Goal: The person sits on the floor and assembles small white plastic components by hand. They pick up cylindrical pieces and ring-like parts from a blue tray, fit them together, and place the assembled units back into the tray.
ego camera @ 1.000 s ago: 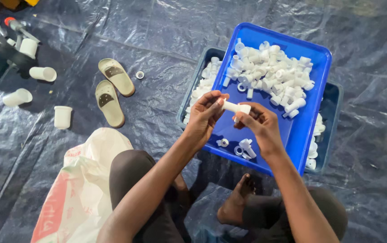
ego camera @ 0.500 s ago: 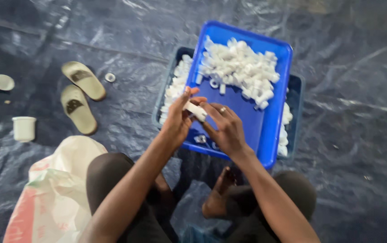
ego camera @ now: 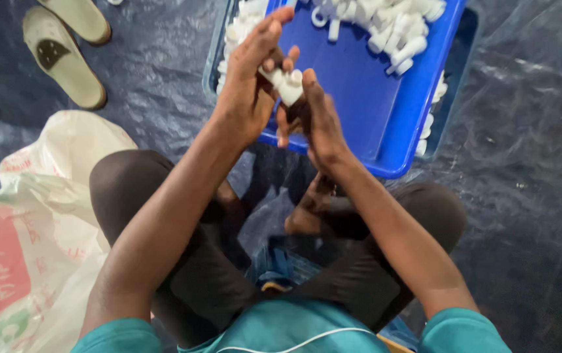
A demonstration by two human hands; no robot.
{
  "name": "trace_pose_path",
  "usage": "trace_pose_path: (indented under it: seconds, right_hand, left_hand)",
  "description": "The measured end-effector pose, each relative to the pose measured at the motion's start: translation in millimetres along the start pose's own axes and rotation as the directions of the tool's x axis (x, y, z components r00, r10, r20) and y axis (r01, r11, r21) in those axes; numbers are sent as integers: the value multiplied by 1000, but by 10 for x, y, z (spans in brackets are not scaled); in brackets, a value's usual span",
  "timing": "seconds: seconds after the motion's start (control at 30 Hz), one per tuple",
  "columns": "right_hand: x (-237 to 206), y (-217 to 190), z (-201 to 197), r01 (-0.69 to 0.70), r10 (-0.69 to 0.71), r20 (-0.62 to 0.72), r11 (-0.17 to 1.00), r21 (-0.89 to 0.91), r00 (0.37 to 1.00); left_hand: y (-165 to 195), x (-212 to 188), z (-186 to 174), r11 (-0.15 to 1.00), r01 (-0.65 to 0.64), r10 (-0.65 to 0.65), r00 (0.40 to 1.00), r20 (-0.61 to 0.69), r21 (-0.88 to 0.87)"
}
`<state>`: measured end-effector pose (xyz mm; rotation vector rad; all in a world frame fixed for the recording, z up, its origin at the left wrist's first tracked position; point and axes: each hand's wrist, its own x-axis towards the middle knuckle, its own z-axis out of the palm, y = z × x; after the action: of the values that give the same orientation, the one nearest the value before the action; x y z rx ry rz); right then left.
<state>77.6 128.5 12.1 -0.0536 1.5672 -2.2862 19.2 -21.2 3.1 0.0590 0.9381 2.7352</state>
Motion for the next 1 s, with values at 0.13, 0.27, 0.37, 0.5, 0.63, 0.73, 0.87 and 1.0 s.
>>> trace_pose_path:
  seconds: [0.13, 0.27, 0.37, 0.5, 0.63, 0.73, 0.87, 1.0]
  right_hand:
    - [-29, -206, 34, 455, -578, 207, 324, -829, 789]
    - [-6, -248, 75, 196, -278, -50, 784, -589, 959]
    - [-19, -226, 90, -188, 190, 14, 947, 261, 982]
    - [-129, -242, 111, -189, 191, 17, 954, 231, 982]
    - [-77, -296, 75, 344, -437, -15, 729, -592, 899]
    - [-75, -313, 27, 366, -447, 82, 598, -713, 891]
    - [-169, -254, 68, 244, -266, 44, 790, -562, 963]
    - [-275, -224, 172, -123, 122, 17, 980, 155, 992]
  left_hand:
    - [94, -2, 14, 999, -44, 42, 997, -71, -26]
    - [119, -78, 167, 992, 107, -103, 993, -60, 64]
    - [92, -155, 283, 985, 121, -125, 992, 28, 122]
    - [95, -147, 277, 996, -8, -10, 981, 194, 94]
    - [148, -60, 174, 990, -75, 67, 995, 69, 116]
    - [180, -89, 149, 1000, 0, 0, 1000, 2, 20]
    - [192, -146, 224, 998, 57, -57, 993, 102, 0]
    - [269, -188, 280, 993, 111, -107, 986, 125, -27]
